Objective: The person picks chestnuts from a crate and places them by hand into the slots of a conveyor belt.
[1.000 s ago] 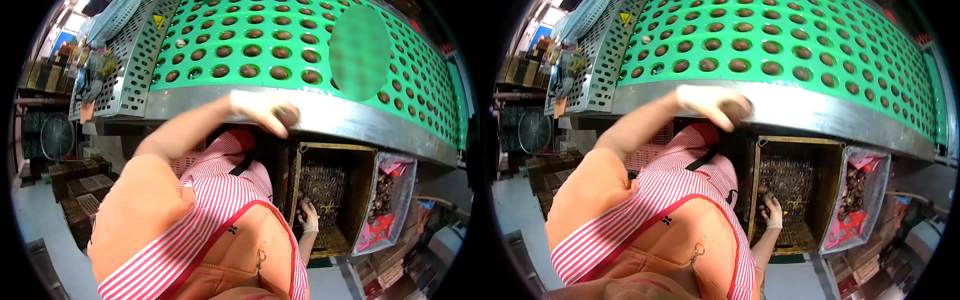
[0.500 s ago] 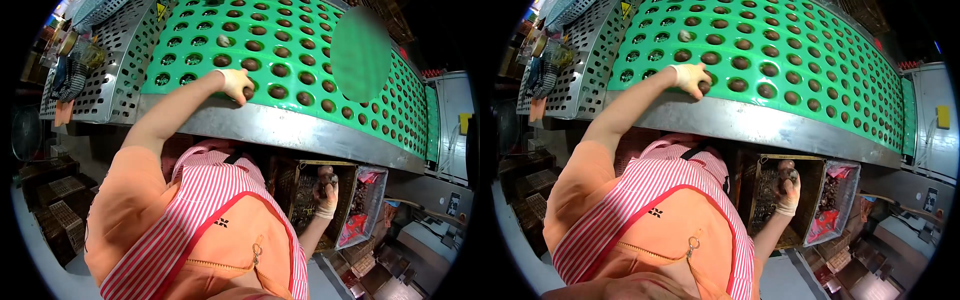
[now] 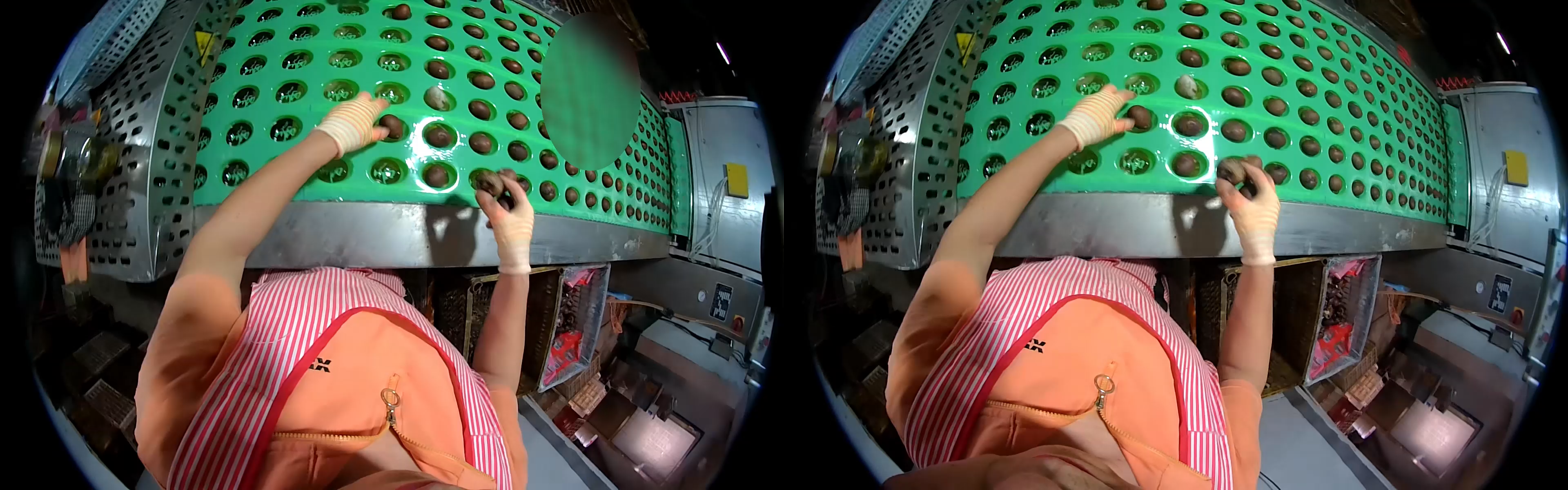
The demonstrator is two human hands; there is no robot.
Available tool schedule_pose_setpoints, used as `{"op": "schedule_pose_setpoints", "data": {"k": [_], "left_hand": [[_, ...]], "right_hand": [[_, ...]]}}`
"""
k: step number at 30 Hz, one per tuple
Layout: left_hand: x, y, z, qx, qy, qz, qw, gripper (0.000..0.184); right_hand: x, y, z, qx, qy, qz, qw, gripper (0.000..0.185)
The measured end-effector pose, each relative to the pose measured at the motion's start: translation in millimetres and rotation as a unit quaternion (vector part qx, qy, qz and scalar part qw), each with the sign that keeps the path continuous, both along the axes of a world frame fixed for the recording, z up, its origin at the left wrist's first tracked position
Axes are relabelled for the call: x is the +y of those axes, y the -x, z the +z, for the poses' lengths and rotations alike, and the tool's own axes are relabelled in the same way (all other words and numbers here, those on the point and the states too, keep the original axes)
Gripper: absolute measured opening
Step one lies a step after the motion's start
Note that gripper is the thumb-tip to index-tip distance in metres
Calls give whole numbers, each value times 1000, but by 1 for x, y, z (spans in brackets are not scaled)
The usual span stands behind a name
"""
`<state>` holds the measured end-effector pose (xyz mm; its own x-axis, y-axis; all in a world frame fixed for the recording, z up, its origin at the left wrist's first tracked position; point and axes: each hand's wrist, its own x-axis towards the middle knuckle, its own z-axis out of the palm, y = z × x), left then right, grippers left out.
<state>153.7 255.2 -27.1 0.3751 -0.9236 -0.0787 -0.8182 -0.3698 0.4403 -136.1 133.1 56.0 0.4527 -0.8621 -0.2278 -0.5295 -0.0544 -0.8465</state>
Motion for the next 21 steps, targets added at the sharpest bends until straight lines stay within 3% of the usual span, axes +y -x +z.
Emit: {"op": "schedule_pose_setpoints", "data": {"k": [3, 4, 7, 8, 9, 11, 15, 20, 21], "left_hand": [[-12, -21, -25, 267, 175, 163, 934, 42], [-18, -19, -35, 166, 211, 145, 952, 39], [-29, -8, -50, 19, 134, 4, 991, 41], [-29, 3, -42, 9, 96, 11, 995, 38], [-21, -9, -33, 16, -22, -48, 998, 37], [-5, 1, -68, 14, 116, -115, 987, 34], [10, 16, -69, 33, 128, -152, 979, 37], [20, 7, -79, 52, 146, -165, 974, 42], [20, 5, -78, 55, 148, -161, 974, 42]], "right_hand": [[-11, -51, -15, 51, 199, 82, 975, 47], [-20, -66, -18, 86, 232, 101, 964, 49], [-42, -116, -21, 175, 318, 126, 923, 43], [-51, -129, -29, 198, 318, 147, 915, 40], [-49, -155, -45, 224, 319, 171, 905, 38], [-73, -161, -94, 223, 386, 250, 860, 36], [-88, -179, -80, 317, 339, 285, 838, 40], [-116, -227, -90, 394, 323, 444, 737, 38], [-118, -231, -87, 383, 326, 429, 750, 38]]}}
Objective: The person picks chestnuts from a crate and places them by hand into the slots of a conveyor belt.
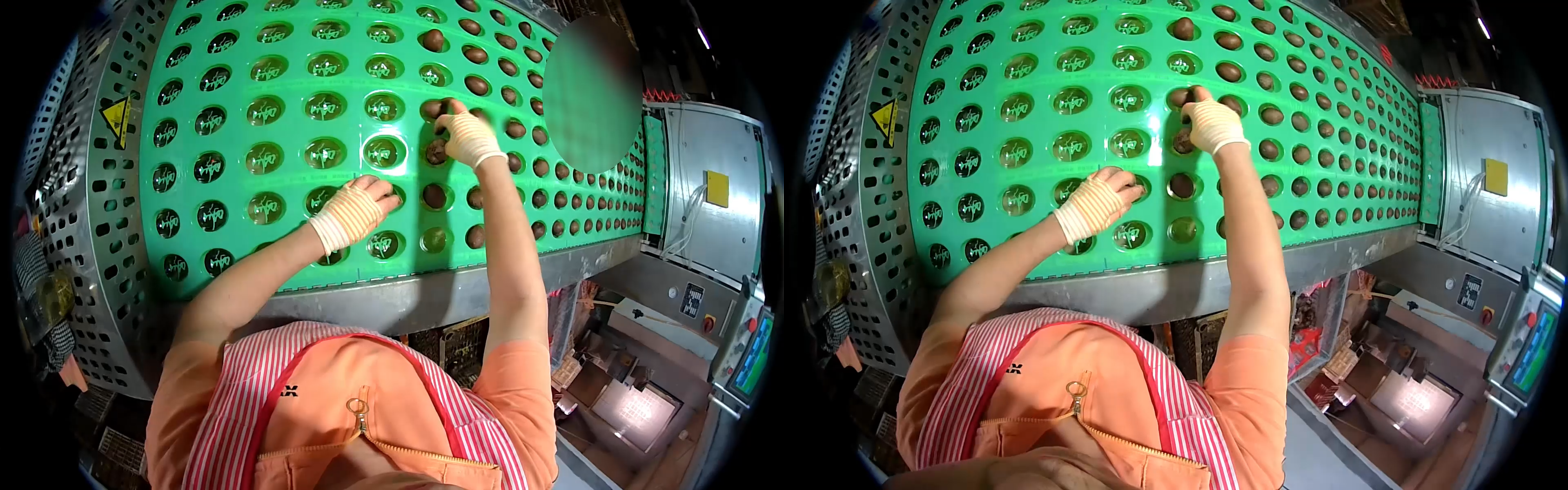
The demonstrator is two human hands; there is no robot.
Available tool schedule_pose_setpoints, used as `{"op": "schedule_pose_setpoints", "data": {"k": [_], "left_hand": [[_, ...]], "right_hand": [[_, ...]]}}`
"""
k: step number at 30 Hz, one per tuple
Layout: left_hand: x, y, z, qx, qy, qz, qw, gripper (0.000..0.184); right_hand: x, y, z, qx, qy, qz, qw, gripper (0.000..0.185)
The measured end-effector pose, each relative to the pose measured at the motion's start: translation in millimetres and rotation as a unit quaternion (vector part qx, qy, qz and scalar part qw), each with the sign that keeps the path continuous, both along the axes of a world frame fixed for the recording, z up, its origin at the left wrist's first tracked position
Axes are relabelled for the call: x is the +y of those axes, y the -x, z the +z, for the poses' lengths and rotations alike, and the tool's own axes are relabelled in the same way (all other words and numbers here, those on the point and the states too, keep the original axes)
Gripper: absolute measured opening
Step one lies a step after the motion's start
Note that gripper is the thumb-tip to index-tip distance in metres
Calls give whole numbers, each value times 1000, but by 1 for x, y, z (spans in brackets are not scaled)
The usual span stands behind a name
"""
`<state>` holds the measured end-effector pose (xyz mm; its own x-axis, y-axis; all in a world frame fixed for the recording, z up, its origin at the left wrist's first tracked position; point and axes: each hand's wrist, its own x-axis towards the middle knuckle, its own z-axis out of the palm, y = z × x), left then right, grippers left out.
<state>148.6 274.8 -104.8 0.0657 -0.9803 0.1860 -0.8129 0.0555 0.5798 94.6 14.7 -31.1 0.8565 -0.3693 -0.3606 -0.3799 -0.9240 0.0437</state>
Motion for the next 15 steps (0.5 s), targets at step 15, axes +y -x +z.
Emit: {"op": "schedule_pose_setpoints", "data": {"k": [15], "left_hand": [[5, -17, 13, -18, -49, -2, 999, 33]], "right_hand": [[83, 21, -3, -470, -152, -155, 855, 46]]}}
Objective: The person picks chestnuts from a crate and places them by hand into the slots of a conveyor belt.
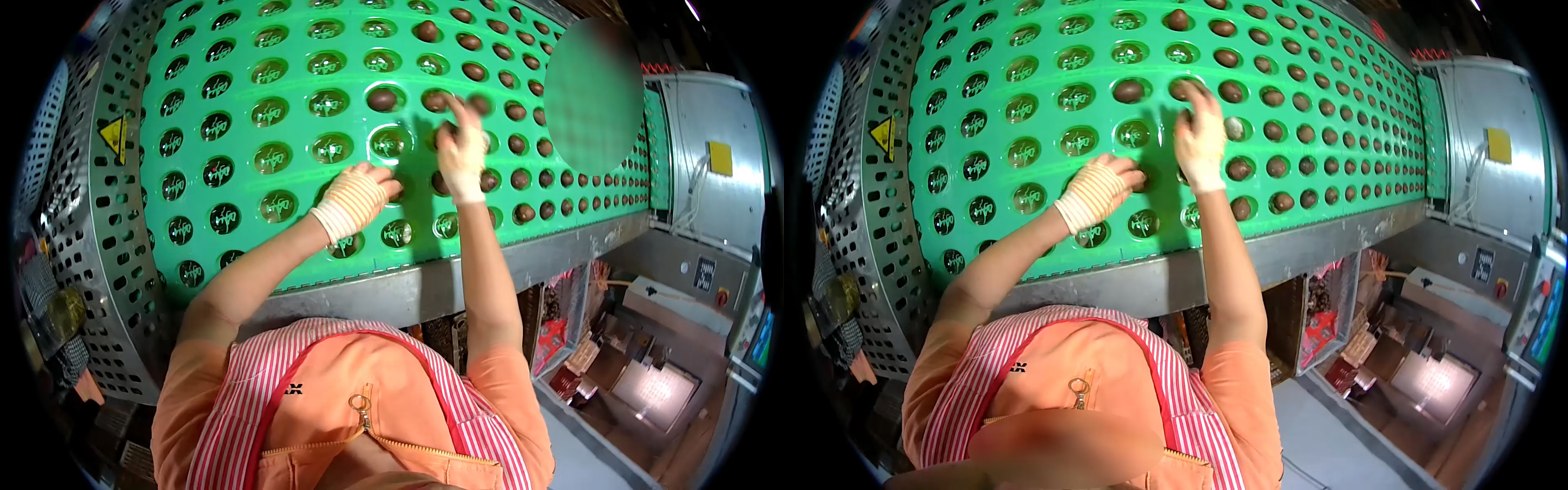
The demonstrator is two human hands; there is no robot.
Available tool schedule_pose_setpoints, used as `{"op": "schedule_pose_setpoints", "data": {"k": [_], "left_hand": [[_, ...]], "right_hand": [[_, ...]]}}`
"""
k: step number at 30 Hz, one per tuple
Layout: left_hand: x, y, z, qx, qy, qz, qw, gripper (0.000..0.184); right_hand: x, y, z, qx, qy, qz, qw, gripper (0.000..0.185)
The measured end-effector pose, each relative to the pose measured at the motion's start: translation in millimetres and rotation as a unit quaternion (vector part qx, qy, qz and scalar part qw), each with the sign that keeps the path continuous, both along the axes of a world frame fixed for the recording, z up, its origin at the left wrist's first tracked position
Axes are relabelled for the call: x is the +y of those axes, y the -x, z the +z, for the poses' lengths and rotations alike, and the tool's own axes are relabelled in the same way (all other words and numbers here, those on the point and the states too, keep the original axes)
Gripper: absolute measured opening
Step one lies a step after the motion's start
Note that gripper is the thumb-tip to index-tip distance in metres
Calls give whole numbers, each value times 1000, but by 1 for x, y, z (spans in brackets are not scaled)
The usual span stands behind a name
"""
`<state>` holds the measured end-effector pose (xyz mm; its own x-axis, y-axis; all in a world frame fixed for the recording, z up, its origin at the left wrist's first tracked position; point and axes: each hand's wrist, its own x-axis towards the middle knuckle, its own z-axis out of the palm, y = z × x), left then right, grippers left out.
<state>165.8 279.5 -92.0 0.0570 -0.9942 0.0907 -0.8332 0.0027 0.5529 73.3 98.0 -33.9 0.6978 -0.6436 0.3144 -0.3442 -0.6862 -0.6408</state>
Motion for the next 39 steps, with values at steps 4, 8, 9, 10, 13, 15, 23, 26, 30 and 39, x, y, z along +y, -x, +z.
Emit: {"op": "schedule_pose_setpoints", "data": {"k": [4, 8, 9, 10, 13, 15, 23, 26, 30, 39], "left_hand": [[-43, -15, 10, 8, 39, 30, 999, 41], [-119, -10, 3, -103, 159, -49, 981, 44], [-135, -5, -1, -148, 177, -76, 970, 42], [-145, -3, -1, -166, 122, -105, 973, 41], [-166, -10, -14, -223, 85, -122, 963, 29], [-161, -11, -9, -192, 34, -77, 978, 27], [-134, -27, -59, -167, 128, 1, 978, 50], [-108, 0, -28, -151, 170, 79, 970, 52], [-62, 69, 20, -32, 161, 45, 985, 53], [8, 214, 40, 191, 82, -17, 978, 40]], "right_hand": [[37, 101, -9, -74, -112, -232, 963, 33], [100, 165, -13, -118, -104, -255, 954, 28], [115, 178, -6, -124, -151, -290, 937, 26], [124, 202, -6, -90, -89, -307, 943, 24], [153, 287, 1, -65, 8, -438, 897, 21], [172, 366, 13, -87, -34, -538, 838, 20], [253, 539, -60, 196, -311, -557, 744, 36], [247, 522, -107, 250, -429, -461, 735, 41], [233, 497, -171, 341, -501, -270, 748, 52], [215, 526, -123, 381, -466, -430, 672, 42]]}}
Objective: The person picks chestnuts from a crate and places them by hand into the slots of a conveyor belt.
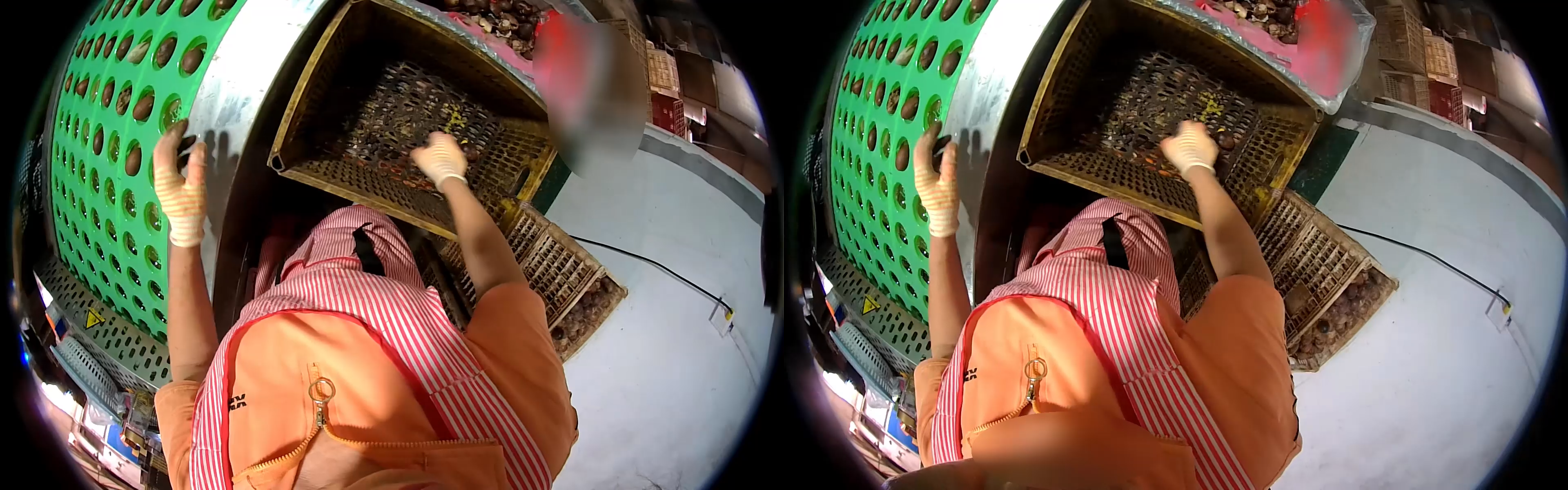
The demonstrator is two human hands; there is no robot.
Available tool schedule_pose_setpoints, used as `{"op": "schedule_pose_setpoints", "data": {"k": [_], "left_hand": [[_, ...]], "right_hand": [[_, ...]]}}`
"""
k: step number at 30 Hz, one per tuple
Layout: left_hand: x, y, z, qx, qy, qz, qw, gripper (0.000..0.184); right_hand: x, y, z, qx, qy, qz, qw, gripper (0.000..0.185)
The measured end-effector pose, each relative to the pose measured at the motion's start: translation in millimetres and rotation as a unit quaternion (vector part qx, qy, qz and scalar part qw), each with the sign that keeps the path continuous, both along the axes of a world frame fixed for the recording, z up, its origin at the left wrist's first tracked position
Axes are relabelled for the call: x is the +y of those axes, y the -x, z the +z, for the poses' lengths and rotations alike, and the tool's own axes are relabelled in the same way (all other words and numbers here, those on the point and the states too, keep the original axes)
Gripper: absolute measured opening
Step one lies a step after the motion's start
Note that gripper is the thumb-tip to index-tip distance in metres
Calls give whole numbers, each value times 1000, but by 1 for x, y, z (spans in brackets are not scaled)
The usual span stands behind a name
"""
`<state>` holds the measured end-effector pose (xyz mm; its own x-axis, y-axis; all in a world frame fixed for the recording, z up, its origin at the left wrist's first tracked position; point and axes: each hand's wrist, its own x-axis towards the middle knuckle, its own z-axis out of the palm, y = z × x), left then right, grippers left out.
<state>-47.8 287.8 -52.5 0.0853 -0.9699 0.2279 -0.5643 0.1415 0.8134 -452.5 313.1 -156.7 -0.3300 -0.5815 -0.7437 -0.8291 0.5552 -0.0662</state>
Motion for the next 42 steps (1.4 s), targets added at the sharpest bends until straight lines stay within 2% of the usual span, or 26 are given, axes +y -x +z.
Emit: {"op": "schedule_pose_setpoints", "data": {"k": [2, 4, 6, 8, 11, 14, 16, 18, 20, 24, 25, 26, 27, 28, 29, 30, 31, 32, 33, 34, 35, 36, 38, 39, 40, 42], "left_hand": [[12, 19, 5, 16, -27, 15, 999, 33], [25, 34, -3, 111, -57, 11, 992, 31], [16, 65, 20, -117, -36, -106, 987, 30], [-4, 98, 18, -205, -83, -244, 944, 28], [-40, 156, -12, -397, -215, -389, 803, 25], [-58, 186, -111, -544, -223, -460, 665, 23], [-64, 200, -117, -574, -297, -500, 576, 26], [-66, 209, -127, -649, -282, -566, 422, 29], [-60, 197, -157, -634, -231, -543, 501, 27], [-59, 199, -198, -617, -263, -552, 495, 30], [-56, 196, -213, -574, -257, -542, 558, 29], [-58, 202, -172, -520, -276, -522, 617, 28], [-62, 204, -139, -460, -307, -501, 666, 30], [-62, 210, -120, -387, -323, -493, 709, 57], [-63, 212, -87, -309, -301, -485, 761, 57], [-59, 210, -83, -228, -239, -470, 819, 58], [-56, 203, -62, -150, -226, -462, 844, 58], [-57, 188, -13, -35, -296, -468, 832, 56], [-53, 167, 18, 9, -266, -426, 864, 55], [-46, 141, 37, 55, -232, -384, 892, 53], [-41, 110, 47, 34, -169, -329, 929, 52], [-39, 76, 54, 13, -106, -270, 957, 52], [-30, 10, 76, -34, -182, -56, 981, 48], [-24, -23, 66, -42, -128, 10, 991, 46], [-18, -54, 45, -48, -74, 77, 993, 44], [-8, -98, 4, -122, -89, 125, 981, 38]], "right_hand": [[1, 41, 7, 93, 57, -54, 993, 48], [9, 60, 1, 140, 66, -64, 986, 55], [14, 75, -34, 124, -28, -33, 991, 61], [19, 74, -45, 121, -48, -52, 990, 60], [24, 78, -59, 88, -30, -79, 992, 67], [28, 83, -39, -86, 75, -141, 983, 71], [36, 79, -25, -339, 166, -299, 876, 74], [39, 69, 12, -489, 186, -398, 754, 66], [48, 63, 38, -651, 167, -460, 581, 61], [63, 42, 61, -728, 170, -493, 445, 47], [63, 42, 63, -666, 142, -551, 483, 45], [70, 39, 57, -684, 160, -529, 476, 50], [63, 29, 70, -666, 203, -508, 507, 52], [64, 35, 55, -704, 203, -476, 486, 48], [61, 32, 63, -694, 217, -482, 489, 47], [58, 34, 62, -679, 227, -502, 485, 54], [52, 36, 60, -634, 255, -495, 536, 58], [48, 43, 56, -585, 286, -488, 582, 62], [47, 70, 10, -439, 307, -408, 739, 66], [39, 62, 17, -339, 326, -377, 798, 68], [30, 54, 23, -229, 329, -348, 847, 71], [28, 49, 46, -338, 305, -382, 804, 69], [22, 38, 64, -390, 335, -354, 781, 65], [17, 30, 79, -385, 313, -356, 792, 57], [10, 15, 86, -387, 376, -302, 786, 53], [-5, -37, 95, -382, 487, -184, 763, 47]]}}
